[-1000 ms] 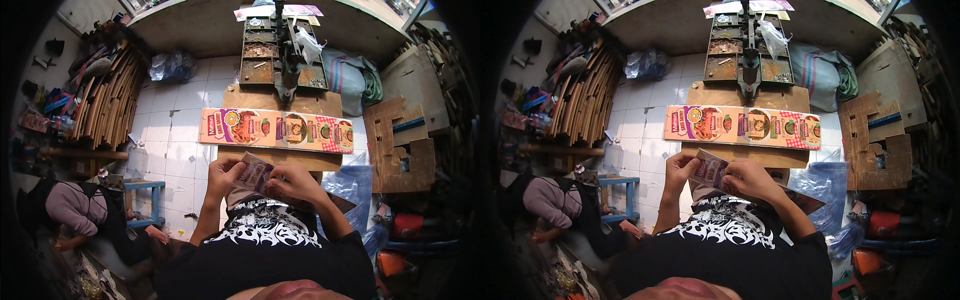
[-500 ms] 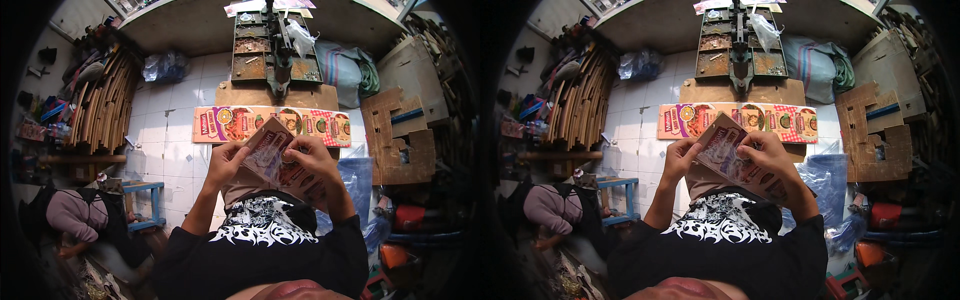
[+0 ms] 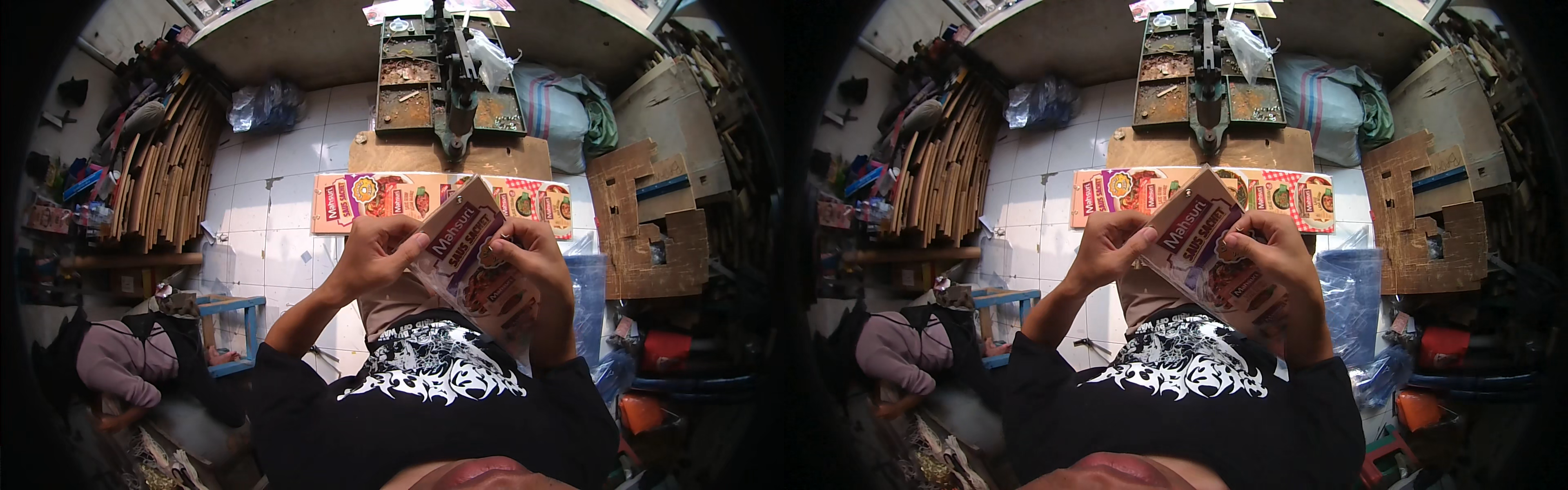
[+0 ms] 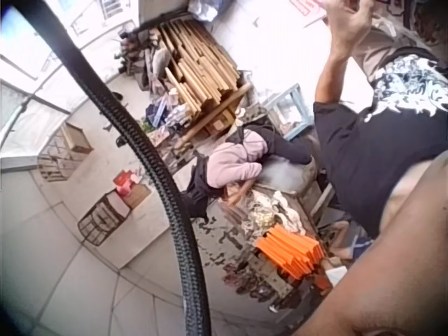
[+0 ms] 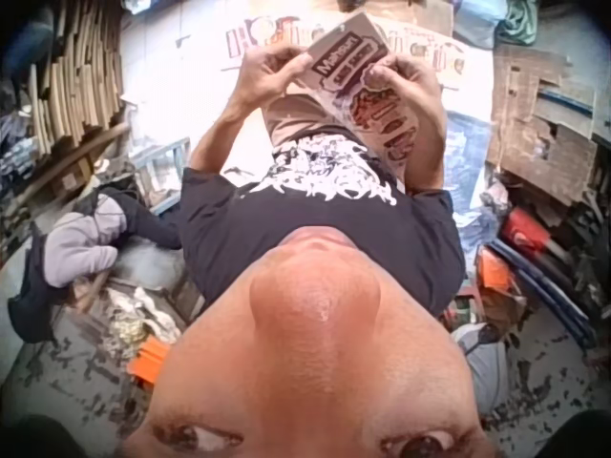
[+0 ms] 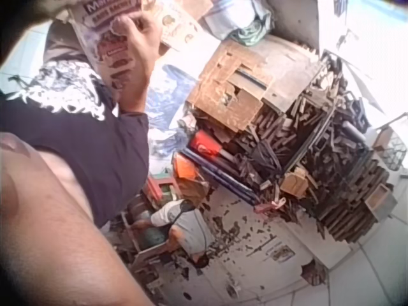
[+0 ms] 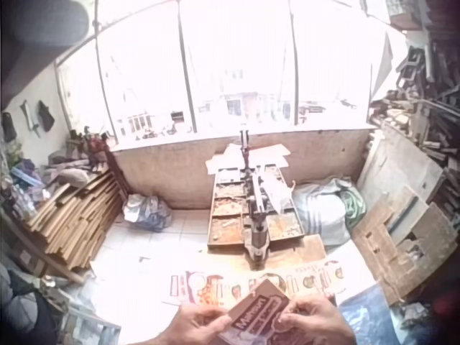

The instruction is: The person assembles printed display strips by inserting metal pins into pre-punched holes, attaching eyelets using a press machine, and unfolding the finished strips by hand.

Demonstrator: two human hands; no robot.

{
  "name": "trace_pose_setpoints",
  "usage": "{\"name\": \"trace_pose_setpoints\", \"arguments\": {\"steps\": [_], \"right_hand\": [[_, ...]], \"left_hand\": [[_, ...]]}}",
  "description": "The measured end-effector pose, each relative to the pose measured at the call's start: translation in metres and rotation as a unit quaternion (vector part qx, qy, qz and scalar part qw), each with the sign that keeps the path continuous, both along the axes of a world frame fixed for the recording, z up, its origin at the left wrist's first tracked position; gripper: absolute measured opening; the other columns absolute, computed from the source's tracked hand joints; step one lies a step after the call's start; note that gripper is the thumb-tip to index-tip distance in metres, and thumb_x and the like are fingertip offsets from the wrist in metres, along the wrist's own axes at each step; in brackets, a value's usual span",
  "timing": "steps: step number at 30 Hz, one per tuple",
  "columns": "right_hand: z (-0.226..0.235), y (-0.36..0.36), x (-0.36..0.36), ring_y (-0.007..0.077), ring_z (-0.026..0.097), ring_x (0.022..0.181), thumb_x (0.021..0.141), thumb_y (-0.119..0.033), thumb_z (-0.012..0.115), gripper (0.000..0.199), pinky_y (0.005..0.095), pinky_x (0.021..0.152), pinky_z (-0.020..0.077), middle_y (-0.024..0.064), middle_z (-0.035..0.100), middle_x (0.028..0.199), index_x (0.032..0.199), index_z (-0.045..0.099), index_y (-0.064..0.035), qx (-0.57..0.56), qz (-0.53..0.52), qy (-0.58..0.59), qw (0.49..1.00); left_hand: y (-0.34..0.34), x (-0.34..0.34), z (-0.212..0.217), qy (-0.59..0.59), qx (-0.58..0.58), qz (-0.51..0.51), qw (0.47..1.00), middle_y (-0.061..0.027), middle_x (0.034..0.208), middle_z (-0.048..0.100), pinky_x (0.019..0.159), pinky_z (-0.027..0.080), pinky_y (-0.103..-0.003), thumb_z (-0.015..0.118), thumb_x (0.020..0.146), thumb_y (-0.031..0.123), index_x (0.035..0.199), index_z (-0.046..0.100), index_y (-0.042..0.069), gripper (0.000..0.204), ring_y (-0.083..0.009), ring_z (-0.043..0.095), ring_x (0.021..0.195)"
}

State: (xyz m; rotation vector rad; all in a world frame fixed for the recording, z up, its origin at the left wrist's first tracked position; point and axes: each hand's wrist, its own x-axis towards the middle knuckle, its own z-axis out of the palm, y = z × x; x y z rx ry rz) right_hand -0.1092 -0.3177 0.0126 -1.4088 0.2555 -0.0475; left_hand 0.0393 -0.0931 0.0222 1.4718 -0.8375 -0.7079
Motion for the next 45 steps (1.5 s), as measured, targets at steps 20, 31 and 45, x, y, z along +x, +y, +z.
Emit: {"name": "trace_pose_setpoints", "arguments": {"steps": [20,31,45], "right_hand": [[-0.024,0.039,0.015,0.0077,0.058,0.069,0.082,-0.004,0.071,0.009,0.0223,0.062,0.0458,0.0042,0.065,0.075,0.082,0.065,0.003,-0.08,-0.06,-0.012,0.995],[-0.021,0.053,0.015,0.0207,0.058,0.08,0.076,-0.007,0.074,0.011,0.0297,0.069,0.0446,0.0112,0.062,0.095,0.082,0.067,-0.0004,-0.257,-0.175,-0.142,0.94],[0.011,0.085,0.033,0.0186,0.055,0.055,0.071,-0.009,0.078,0.016,0.03,0.05,0.0387,0.004,0.06,0.068,0.08,0.066,-0.0077,-0.415,-0.255,-0.279,0.828]], "left_hand": [[0.005,-0.054,-0.059,0.197,-0.194,0.317,0.907,-0.0095,0.092,0.069,0.076,0.047,-0.021,0.063,0.09,0.006,0.105,0.064,-0.006,0.019,-0.0095,0.062,0.082],[0.0,-0.049,-0.044,0.186,-0.241,0.341,0.889,-0.01,0.088,0.068,0.076,0.048,-0.022,0.062,0.088,0.001,0.099,0.064,-0.006,0.014,-0.0101,0.062,0.078],[-0.004,-0.056,-0.024,0.158,-0.228,0.282,0.919,-0.0107,0.098,0.068,0.08,0.05,-0.024,0.071,0.085,0.015,0.113,0.061,-0.007,0.037,-0.0112,0.063,0.087]]}}
